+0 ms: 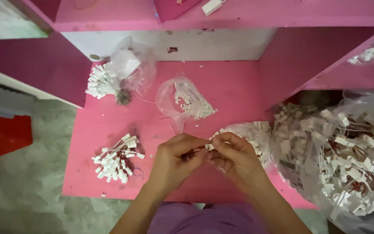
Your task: Assembling small white plastic connectors onto thin wires.
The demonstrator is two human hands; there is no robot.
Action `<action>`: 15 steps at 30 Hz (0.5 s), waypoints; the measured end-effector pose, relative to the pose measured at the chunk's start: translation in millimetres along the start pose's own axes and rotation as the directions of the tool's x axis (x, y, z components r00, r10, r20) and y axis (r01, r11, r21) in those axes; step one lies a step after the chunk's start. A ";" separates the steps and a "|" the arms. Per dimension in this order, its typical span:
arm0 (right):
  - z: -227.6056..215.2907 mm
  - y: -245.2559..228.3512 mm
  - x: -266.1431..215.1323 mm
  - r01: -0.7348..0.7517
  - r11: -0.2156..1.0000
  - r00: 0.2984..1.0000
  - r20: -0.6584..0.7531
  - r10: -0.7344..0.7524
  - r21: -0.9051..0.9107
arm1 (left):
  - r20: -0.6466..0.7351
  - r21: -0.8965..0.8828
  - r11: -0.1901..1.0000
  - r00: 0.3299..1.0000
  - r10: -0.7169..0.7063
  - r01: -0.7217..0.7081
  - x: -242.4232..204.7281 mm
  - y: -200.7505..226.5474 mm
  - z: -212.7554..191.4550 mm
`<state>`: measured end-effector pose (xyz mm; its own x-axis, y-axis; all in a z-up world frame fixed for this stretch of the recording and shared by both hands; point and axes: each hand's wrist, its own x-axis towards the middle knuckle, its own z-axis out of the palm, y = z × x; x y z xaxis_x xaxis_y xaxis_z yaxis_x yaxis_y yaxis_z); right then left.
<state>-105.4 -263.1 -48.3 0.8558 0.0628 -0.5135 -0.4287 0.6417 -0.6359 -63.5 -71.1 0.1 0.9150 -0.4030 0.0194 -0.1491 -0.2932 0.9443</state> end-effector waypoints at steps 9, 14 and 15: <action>16.4 13.9 -5.3 0.130 0.959 0.980 -0.113 -0.162 -0.252 | -0.072 0.181 0.965 0.976 0.208 -0.192 -21.6 1.1 0.1; 23.2 35.0 -2.3 0.112 0.943 0.974 -0.152 -0.166 -0.313 | -0.042 0.129 0.979 0.986 0.164 -0.158 -27.5 -30.6 -12.7; 25.9 39.5 -0.3 0.083 0.940 0.980 -0.146 -0.138 -0.331 | -0.001 0.110 0.974 0.980 0.201 -0.200 -28.8 -39.4 -18.5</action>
<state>-115.1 -218.0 -58.4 0.8550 -0.1390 -0.4997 -0.4279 0.3552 -0.8311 -77.1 -32.0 -31.6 0.8666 -0.4528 0.2096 -0.3696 -0.3004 0.8793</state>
